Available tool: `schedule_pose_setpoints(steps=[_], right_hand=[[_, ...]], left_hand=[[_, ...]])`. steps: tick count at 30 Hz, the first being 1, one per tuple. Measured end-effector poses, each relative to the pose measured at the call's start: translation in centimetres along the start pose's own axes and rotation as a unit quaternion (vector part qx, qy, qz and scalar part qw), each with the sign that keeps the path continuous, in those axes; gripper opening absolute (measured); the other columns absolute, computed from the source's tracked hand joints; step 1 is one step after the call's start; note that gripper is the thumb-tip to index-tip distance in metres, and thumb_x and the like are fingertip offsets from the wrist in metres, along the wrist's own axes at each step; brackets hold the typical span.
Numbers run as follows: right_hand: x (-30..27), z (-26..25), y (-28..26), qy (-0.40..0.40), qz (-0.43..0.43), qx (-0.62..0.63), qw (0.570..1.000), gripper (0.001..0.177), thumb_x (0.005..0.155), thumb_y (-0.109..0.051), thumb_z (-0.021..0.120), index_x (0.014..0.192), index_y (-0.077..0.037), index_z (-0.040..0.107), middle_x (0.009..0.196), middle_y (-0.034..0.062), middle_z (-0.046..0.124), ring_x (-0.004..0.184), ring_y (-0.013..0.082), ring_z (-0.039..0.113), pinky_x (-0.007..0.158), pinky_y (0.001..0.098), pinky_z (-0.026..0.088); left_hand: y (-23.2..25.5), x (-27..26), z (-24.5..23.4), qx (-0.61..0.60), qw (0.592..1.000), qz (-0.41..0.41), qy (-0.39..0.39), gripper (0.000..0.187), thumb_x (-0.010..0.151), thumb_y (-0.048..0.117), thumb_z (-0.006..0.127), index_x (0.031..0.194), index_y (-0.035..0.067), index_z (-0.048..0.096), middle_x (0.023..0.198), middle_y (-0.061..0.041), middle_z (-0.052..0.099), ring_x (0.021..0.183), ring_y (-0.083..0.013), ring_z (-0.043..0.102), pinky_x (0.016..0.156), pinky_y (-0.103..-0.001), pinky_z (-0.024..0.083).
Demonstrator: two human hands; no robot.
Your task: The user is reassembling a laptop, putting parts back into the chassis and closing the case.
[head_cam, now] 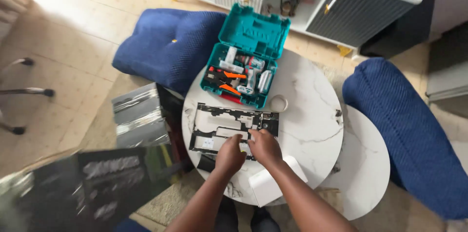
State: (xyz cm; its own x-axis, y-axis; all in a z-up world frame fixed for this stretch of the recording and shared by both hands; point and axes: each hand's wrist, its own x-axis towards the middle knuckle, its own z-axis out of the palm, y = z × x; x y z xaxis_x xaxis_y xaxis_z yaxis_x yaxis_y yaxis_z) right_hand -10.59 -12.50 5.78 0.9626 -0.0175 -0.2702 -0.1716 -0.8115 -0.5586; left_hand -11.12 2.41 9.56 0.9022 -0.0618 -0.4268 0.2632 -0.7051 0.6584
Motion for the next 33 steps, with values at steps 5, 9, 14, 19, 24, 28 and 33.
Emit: schedule_pose_setpoints(steps=[5,9,14,19,24,28,33], right_hand=[[-0.1,-5.7,-4.9,0.021,-0.051,-0.007,0.998,0.033,0.086,-0.025,0.069,0.118,-0.016,0.074,0.113,0.0172,0.070,0.108,0.0381,0.066,0.092,0.0476,0.054],[-2.7,-7.8,-5.7,0.005,-0.067,-0.009,0.998,0.038,0.083,-0.024,0.068,0.121,-0.018,0.073,0.113,0.0186,0.070,0.109,0.0379,0.066,0.094,0.0475,0.053],[-4.1,-11.7,-7.9,-0.002,-0.082,-0.011,0.997,0.039,0.081,-0.022,0.069,0.120,-0.021,0.074,0.115,0.0163,0.070,0.111,0.0352,0.066,0.098,0.0451,0.053],[-3.8,-13.1,-8.5,-0.010,-0.116,-0.037,0.993,0.039,0.082,-0.017,0.067,0.120,-0.021,0.073,0.117,0.0154,0.070,0.112,0.0347,0.066,0.097,0.0457,0.052],[-3.3,-13.6,-10.6,0.004,-0.158,-0.055,0.986,0.037,0.083,-0.021,0.069,0.119,-0.017,0.074,0.116,0.0162,0.071,0.113,0.0336,0.067,0.099,0.0452,0.052],[-3.6,-14.2,-14.6,0.005,-0.194,-0.052,0.980,0.038,0.082,-0.022,0.071,0.119,-0.016,0.073,0.115,0.0181,0.070,0.110,0.0357,0.066,0.096,0.0468,0.052],[-2.4,-14.0,-21.3,0.047,-0.295,-0.015,0.954,0.029,0.082,-0.019,0.070,0.109,-0.007,0.073,0.105,0.0217,0.071,0.103,0.0394,0.068,0.091,0.0496,0.053]], left_hand=[[3.7,-2.0,-3.8,0.121,0.989,0.083,0.030,0.043,0.080,0.002,0.063,0.123,0.010,0.060,0.118,-0.018,0.068,0.110,-0.0396,0.065,0.093,-0.050,0.052],[4.5,-6.0,-3.9,0.226,0.965,0.127,0.043,0.030,0.085,0.006,0.061,0.114,0.009,0.061,0.115,-0.017,0.067,0.112,-0.0378,0.062,0.095,-0.052,0.048],[7.4,-6.8,-5.8,0.266,0.948,0.152,0.089,0.028,0.089,0.012,0.062,0.117,0.008,0.059,0.116,-0.017,0.066,0.114,-0.0373,0.060,0.096,-0.053,0.045],[9.9,-7.9,-9.1,0.294,0.941,0.139,0.093,0.036,0.086,0.015,0.067,0.119,0.006,0.058,0.119,-0.018,0.064,0.117,-0.0366,0.058,0.099,-0.052,0.044],[9.9,-8.5,-11.8,0.339,0.923,0.144,0.112,0.032,0.091,0.008,0.063,0.122,0.003,0.059,0.120,-0.022,0.064,0.117,-0.0361,0.061,0.101,-0.051,0.045],[9.1,-8.7,-14.4,0.313,0.928,0.139,0.150,0.034,0.089,0.006,0.062,0.122,0.003,0.060,0.123,-0.022,0.064,0.122,-0.0378,0.058,0.106,-0.049,0.044],[10.8,-11.8,-21.4,0.324,0.888,0.217,0.245,0.036,0.083,0.010,0.067,0.117,0.000,0.060,0.125,-0.029,0.061,0.137,-0.0480,0.043,0.117,-0.057,0.029]])
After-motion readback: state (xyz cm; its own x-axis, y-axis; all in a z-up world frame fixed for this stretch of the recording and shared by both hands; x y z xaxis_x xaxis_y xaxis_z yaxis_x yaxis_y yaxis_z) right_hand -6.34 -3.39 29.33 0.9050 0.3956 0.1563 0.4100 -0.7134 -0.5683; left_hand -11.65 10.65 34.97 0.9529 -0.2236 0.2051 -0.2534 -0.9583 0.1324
